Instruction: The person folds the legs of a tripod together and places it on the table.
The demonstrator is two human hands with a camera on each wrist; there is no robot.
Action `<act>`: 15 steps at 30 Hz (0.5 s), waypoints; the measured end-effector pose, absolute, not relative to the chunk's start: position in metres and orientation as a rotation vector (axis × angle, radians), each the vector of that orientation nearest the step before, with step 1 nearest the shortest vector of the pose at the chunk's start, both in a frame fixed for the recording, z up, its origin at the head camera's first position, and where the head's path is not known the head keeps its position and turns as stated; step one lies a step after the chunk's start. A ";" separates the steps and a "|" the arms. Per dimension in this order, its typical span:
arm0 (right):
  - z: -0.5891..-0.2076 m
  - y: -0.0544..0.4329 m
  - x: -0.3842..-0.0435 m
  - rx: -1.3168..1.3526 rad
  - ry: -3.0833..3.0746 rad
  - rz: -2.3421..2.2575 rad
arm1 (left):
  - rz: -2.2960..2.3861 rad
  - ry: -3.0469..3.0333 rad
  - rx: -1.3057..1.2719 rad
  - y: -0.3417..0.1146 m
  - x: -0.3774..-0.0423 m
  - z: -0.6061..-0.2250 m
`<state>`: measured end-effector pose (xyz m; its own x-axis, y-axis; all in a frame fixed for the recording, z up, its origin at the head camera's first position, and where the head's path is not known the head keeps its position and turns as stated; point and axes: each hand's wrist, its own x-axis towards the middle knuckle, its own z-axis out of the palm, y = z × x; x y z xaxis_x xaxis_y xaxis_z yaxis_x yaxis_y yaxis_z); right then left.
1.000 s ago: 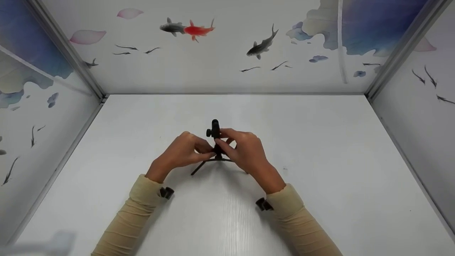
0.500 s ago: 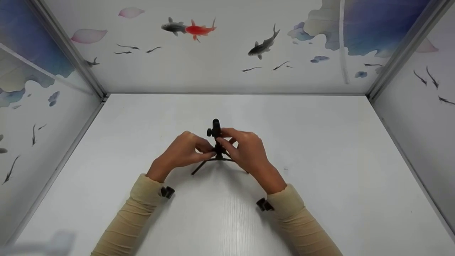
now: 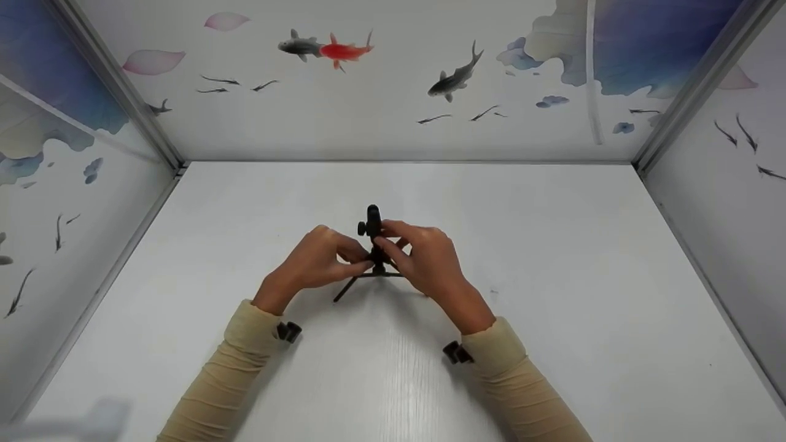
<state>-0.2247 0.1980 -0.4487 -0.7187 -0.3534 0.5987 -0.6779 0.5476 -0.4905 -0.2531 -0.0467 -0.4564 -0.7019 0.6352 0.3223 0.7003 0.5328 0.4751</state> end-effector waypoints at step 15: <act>-0.447 0.199 -0.224 0.832 -2.363 1.022 | -0.933 -2.634 -1.166 -0.047 -0.252 -0.454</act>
<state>-0.2240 0.1986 -0.4474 -0.7263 -0.3524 0.5902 -0.6714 0.5478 -0.4991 -0.2520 -0.0470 -0.4543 -0.6980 0.6329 0.3351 0.7028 0.5153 0.4905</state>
